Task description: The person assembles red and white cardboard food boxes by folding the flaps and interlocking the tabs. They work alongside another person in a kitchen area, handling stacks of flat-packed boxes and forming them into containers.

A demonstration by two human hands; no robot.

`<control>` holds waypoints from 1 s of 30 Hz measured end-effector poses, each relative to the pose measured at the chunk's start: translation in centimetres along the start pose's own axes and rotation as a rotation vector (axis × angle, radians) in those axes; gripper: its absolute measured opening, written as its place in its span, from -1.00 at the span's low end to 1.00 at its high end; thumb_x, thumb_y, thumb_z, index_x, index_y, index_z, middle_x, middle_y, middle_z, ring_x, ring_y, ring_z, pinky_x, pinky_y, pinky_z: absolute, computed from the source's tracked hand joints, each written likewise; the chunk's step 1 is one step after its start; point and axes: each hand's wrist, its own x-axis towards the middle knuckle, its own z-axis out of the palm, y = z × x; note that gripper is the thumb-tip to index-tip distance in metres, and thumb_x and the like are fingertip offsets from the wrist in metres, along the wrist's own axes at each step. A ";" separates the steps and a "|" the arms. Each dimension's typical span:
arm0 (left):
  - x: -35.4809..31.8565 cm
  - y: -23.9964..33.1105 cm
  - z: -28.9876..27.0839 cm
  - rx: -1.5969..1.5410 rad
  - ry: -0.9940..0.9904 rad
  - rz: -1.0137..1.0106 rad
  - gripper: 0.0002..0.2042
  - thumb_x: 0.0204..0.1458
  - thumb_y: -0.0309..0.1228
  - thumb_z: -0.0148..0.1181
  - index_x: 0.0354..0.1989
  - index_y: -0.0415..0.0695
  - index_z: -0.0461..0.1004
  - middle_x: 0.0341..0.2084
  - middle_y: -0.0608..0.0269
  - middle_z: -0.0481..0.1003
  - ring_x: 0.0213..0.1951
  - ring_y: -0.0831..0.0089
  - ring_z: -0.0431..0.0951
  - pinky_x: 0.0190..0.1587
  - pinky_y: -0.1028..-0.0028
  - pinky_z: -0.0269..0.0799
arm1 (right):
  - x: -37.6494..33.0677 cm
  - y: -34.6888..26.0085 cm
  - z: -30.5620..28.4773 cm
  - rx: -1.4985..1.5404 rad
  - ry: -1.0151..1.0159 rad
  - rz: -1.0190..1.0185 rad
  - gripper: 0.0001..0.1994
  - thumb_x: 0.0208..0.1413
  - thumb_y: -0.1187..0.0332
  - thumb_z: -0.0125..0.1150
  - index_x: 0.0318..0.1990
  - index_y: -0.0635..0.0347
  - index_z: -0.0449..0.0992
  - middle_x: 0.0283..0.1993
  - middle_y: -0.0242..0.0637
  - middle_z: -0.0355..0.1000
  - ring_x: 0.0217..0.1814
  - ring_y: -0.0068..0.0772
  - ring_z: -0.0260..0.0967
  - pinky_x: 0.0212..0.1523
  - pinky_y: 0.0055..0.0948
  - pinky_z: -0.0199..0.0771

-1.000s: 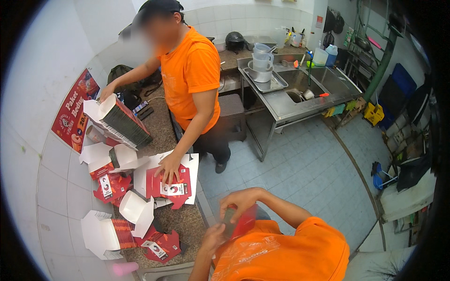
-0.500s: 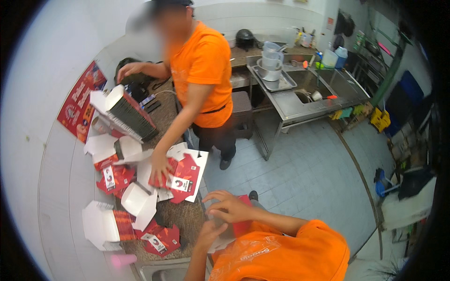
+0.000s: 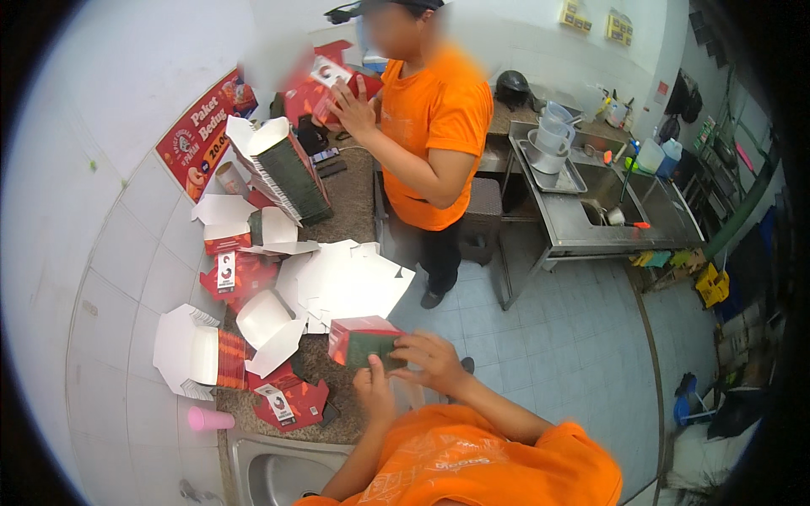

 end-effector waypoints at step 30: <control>4.0 3.2 0.0 -0.325 -0.170 0.148 -0.57 0.41 -0.11 -0.01 -0.25 -0.29 0.55 -0.34 0.27 0.56 -0.32 0.62 0.52 -0.24 0.56 0.42 | 6.6 0.5 1.1 0.183 -0.049 -0.044 -0.72 -0.21 0.36 0.63 -0.47 0.21 0.56 0.29 -0.02 0.43 0.22 0.01 0.47 0.12 -0.23 0.51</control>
